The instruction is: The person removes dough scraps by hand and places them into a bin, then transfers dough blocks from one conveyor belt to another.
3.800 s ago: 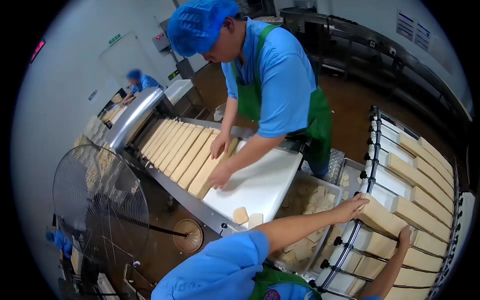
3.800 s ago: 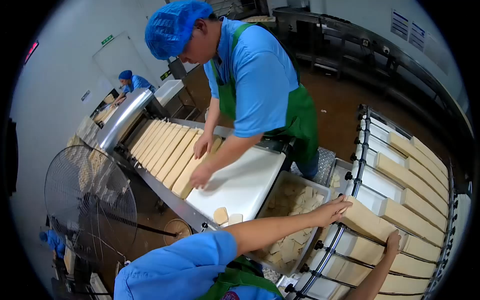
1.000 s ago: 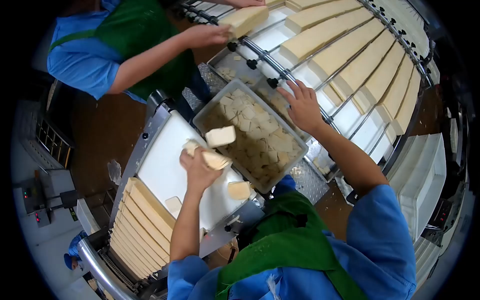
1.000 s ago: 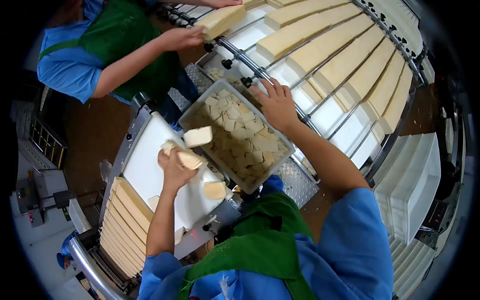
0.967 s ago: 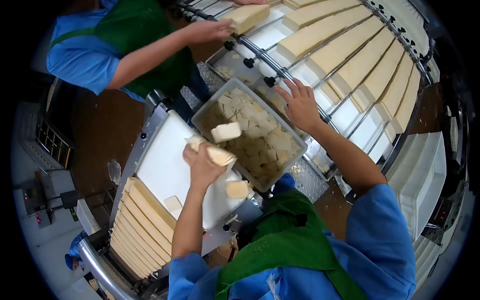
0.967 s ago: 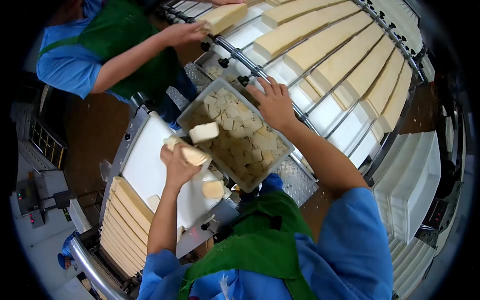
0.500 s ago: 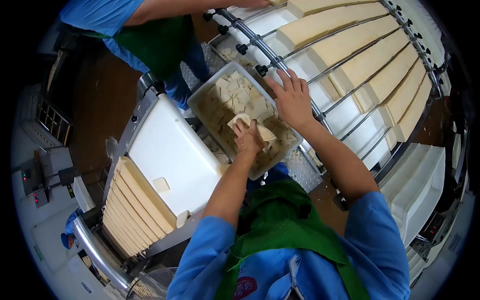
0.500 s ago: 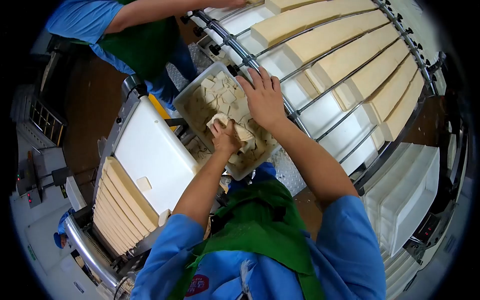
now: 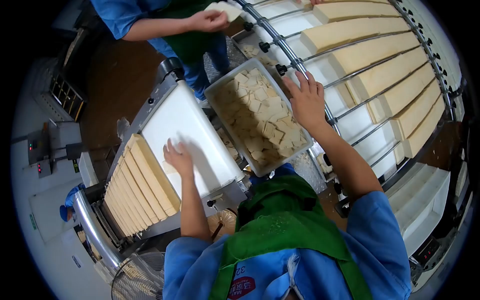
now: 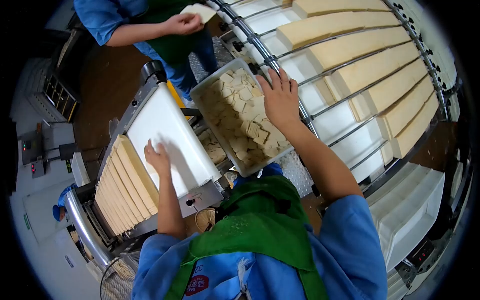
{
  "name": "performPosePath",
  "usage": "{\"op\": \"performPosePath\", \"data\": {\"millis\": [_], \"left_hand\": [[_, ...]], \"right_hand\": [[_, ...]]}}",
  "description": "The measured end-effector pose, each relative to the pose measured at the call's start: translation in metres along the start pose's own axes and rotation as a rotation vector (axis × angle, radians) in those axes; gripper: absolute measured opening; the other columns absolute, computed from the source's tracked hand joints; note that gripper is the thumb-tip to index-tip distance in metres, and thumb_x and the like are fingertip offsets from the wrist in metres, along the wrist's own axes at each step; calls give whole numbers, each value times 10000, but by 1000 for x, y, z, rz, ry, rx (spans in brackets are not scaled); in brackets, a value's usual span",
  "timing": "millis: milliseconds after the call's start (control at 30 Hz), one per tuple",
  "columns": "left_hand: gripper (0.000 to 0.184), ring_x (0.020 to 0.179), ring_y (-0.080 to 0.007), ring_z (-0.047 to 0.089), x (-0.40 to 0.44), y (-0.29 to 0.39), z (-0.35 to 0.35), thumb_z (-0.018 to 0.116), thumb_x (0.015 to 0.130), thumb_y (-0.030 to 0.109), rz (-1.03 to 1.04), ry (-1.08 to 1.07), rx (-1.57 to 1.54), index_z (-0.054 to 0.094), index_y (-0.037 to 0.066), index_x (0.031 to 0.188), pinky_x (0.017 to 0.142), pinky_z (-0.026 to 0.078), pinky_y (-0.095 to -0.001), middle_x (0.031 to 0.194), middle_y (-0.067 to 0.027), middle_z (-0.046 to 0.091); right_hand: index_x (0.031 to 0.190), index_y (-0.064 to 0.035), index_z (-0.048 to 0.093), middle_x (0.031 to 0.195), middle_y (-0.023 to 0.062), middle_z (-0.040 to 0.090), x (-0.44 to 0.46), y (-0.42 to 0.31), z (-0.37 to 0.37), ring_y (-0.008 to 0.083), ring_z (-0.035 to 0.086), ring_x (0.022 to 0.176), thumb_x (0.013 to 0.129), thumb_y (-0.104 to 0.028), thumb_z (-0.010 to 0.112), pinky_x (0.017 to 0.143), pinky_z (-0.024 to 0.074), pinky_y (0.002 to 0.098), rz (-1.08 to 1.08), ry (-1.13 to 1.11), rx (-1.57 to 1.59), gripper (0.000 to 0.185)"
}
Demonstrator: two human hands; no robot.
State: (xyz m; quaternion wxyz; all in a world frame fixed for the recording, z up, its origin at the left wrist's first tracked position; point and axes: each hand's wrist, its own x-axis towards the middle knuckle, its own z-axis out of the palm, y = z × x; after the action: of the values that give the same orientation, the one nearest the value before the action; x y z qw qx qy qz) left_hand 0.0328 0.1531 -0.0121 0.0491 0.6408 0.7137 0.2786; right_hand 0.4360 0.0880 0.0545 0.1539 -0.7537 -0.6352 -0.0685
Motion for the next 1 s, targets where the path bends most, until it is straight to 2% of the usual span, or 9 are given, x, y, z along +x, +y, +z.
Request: {"op": "performPosePath", "data": {"millis": [100, 133, 267, 467, 500, 600, 733, 833, 1000], "left_hand": [[536, 1245, -446, 309, 6, -87, 11, 552, 884, 360, -188, -299, 136, 469, 66, 1324, 1017, 280, -555, 1335, -292, 381], [552, 1230, -451, 318, -5, -91, 17, 560, 873, 375, -147, -194, 175, 470, 70, 1324, 1010, 283, -562, 1327, -298, 384], [517, 1185, -444, 352, -39, -40, 31, 580, 859, 300, 4, -37, 10, 493, 34, 1294, 995, 286, -562, 1286, -312, 406], [347, 1209, -391, 419, -75, 26, -9, 567, 898, 214, 25, -256, -520, 571, 19, 1185, 1030, 347, -425, 1284, -249, 444], [351, 1224, -409, 401, -81, 26, -24, 566, 894, 216, 30, -212, -453, 575, 15, 1181, 1041, 331, -437, 1292, -261, 444], [520, 1240, -443, 370, -109, -10, -55, 599, 854, 306, -268, -158, -92, 515, -46, 1227, 1044, 302, -489, 1306, -307, 423], [714, 1100, -462, 468, -126, -33, -93, 604, 774, 530, -408, -583, 388, 463, 9, 1241, 961, 329, -557, 1172, -308, 502], [675, 1038, -458, 495, -132, -34, -78, 597, 768, 546, -338, -476, 294, 496, 26, 1187, 899, 335, -605, 1113, -287, 523], [534, 928, -464, 519, -121, -3, -28, 658, 763, 437, -262, -236, -116, 545, -12, 1029, 815, 437, -503, 1004, -298, 533]], "right_hand": [[1309, -187, 474, 1354, 114, 433, 0, -1, -3, 328, 332, 1298, 752, -102, 604, 1020, 278, 474, -10, -5, 17, 579], [1316, -182, 469, 1351, 119, 435, 0, 0, 1, 333, 335, 1292, 731, -113, 626, 1014, 283, 470, -19, 5, 9, 609], [1290, -172, 499, 1339, 125, 442, 0, -2, 0, 340, 342, 1281, 743, -100, 597, 1008, 286, 465, -49, 36, -3, 561], [1277, -122, 511, 1358, 165, 423, -3, -1, -1, 369, 355, 1274, 743, -109, 605, 993, 309, 476, -61, 34, -15, 542], [1351, -132, 427, 1407, 170, 355, -3, 2, 2, 375, 298, 1306, 693, -119, 689, 1026, 277, 484, -60, -25, -20, 708], [1309, -114, 461, 1360, 194, 394, -5, 1, -1, 398, 323, 1274, 705, -114, 652, 1009, 283, 496, -80, 11, 16, 633], [1285, -98, 479, 1319, 216, 422, -4, 2, -2, 418, 337, 1254, 721, -109, 620, 1003, 275, 515, -78, 1, 24, 582], [1278, -98, 490, 1330, 221, 420, -5, 5, 3, 413, 326, 1270, 736, -123, 611, 1007, 265, 520, -87, 3, 28, 557], [1265, -109, 504, 1336, 201, 424, -4, 5, 11, 388, 318, 1286, 731, -126, 632, 1015, 259, 502, -81, 25, 1, 550]]}}
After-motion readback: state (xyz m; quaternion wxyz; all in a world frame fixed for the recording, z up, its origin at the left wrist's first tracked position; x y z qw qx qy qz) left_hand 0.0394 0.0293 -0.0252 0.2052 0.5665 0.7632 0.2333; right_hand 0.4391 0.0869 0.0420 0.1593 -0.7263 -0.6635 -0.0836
